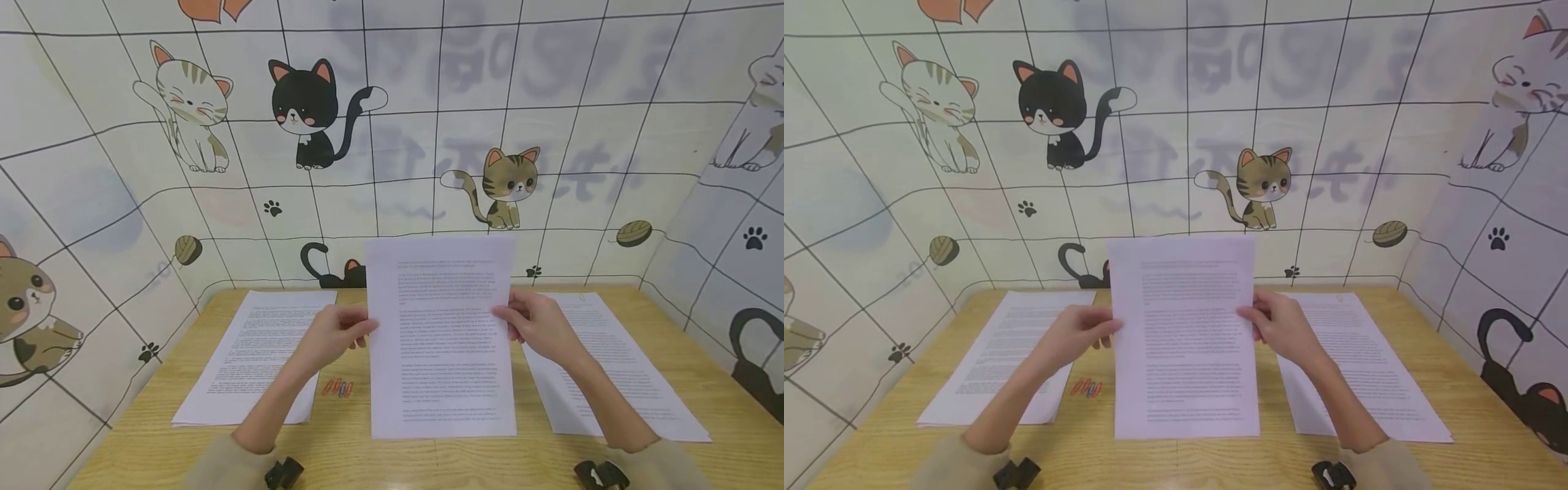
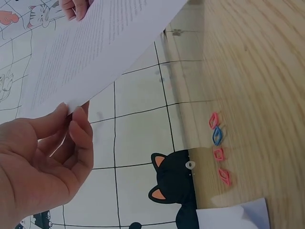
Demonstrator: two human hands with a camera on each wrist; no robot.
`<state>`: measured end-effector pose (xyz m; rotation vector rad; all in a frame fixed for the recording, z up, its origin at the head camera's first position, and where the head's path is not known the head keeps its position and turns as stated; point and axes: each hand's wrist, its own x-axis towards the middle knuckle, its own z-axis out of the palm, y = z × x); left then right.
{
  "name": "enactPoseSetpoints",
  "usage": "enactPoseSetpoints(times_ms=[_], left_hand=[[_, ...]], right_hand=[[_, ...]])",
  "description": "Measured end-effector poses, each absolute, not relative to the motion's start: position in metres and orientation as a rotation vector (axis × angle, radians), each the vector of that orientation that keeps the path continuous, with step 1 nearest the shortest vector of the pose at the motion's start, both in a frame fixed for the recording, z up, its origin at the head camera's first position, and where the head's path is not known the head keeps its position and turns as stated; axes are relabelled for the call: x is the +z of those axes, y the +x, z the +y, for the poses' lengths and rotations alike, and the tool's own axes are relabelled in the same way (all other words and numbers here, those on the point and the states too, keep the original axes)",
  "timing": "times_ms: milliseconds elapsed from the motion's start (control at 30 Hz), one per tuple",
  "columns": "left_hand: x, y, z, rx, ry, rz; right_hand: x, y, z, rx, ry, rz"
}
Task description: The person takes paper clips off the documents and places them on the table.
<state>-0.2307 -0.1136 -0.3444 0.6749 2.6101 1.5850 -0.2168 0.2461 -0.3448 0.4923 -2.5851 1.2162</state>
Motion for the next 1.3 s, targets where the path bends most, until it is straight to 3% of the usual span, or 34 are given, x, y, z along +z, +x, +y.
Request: enactPoseSetpoints(times_ms=[500, 800, 1300], left_hand=[[-0.342, -0.230, -0.104, 1.720, 0.518, 2.672], [-0.339, -0.233, -0.104, 1.676, 0.502, 2.728], [-0.350, -0.249, -0.101, 1.590, 0.451, 2.784]], right_hand=[[-0.345, -0.217, 0.244, 1.323, 0.454, -2.555], [-0.348, -0.221, 0.247, 1.318, 0.593, -2.630], [-0.349, -0.227, 0.244, 1.354, 0.443, -2.723]])
